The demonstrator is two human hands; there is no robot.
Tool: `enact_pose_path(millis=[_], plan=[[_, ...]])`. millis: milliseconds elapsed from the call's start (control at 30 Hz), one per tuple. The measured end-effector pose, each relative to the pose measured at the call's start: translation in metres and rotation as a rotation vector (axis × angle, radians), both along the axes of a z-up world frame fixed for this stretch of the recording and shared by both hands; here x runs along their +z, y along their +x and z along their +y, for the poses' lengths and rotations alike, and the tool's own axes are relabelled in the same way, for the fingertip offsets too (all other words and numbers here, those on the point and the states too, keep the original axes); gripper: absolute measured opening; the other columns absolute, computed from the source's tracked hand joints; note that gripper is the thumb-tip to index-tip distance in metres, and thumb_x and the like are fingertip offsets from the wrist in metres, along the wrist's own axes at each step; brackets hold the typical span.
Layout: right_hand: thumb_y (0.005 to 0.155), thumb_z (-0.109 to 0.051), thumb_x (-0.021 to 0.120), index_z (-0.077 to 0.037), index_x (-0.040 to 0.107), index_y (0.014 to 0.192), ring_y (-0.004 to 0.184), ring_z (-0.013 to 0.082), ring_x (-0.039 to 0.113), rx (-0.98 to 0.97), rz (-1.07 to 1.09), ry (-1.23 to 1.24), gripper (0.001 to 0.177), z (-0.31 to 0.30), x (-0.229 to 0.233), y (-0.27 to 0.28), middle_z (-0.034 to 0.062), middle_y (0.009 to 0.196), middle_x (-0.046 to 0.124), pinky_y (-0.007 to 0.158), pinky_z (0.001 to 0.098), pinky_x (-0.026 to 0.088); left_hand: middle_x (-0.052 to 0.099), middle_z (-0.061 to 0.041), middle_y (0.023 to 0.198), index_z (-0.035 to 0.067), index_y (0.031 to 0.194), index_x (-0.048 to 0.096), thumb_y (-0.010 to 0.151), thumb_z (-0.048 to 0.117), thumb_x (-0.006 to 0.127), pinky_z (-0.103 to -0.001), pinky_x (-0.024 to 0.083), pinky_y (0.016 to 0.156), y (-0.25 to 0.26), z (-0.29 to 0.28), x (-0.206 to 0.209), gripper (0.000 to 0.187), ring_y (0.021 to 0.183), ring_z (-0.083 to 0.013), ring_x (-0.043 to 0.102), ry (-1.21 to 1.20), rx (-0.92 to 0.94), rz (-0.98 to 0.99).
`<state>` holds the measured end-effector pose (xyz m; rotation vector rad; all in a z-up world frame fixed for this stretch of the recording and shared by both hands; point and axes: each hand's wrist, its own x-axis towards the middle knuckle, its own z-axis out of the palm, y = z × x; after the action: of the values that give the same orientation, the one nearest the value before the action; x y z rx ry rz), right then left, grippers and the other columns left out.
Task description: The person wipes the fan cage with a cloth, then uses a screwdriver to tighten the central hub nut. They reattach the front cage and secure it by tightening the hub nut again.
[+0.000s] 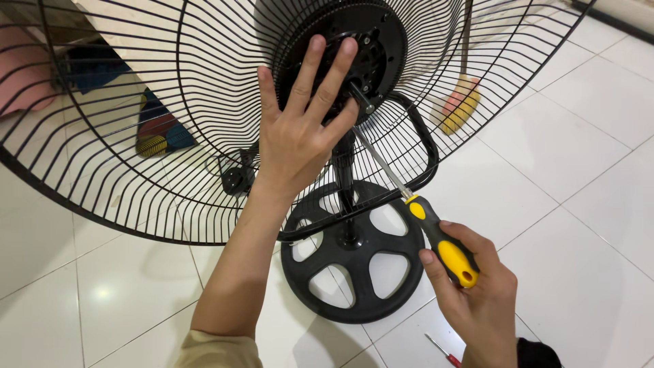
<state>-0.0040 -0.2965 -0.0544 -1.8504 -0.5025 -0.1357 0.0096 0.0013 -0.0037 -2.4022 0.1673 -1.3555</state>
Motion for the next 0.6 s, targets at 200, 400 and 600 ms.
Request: enact_pose_path(millis=[200,400,600], plan=[[0.081,-0.006,0.082,-0.003,0.066,0.116,0.071,0.0110,0.064,0.033,-0.281,-0.060,0.038,0.003,0.005,0.006,0.0131,0.107,0.064,0.061,0.0248,0.052,0.034,0.005,0.170,0.023,0.117,0.077,0.112,0.019,0.058,-0.057,-0.010,0.130,0.000,0.003,-0.001,0.020,0.162,-0.0218,0.021,0.042,0.039,0.001],[0.079,0.000,0.082,-0.006,0.068,0.109,0.078,0.0179,0.069,0.048,-0.454,-0.168,0.033,0.006,0.011,0.012,0.0146,0.115,0.057,0.063,0.0300,0.056,0.039,0.009,0.168,0.025,0.122,0.078,0.116,0.022,0.057,-0.059,-0.010,0.128,0.003,0.001,-0.003,0.022,0.161,-0.0211,0.021,0.028,0.062,0.004],[0.086,-0.007,0.080,-0.002,0.069,0.115,0.065,0.0183,0.066,-0.032,-0.473,-0.214,0.032,0.004,0.005,0.004,0.0116,0.089,0.070,0.057,0.0292,0.053,0.039,0.008,0.168,0.024,0.125,0.077,0.117,0.022,0.056,-0.060,-0.005,0.129,0.000,0.003,-0.005,0.023,0.161,-0.0213,0.022,0.013,0.040,0.009]])
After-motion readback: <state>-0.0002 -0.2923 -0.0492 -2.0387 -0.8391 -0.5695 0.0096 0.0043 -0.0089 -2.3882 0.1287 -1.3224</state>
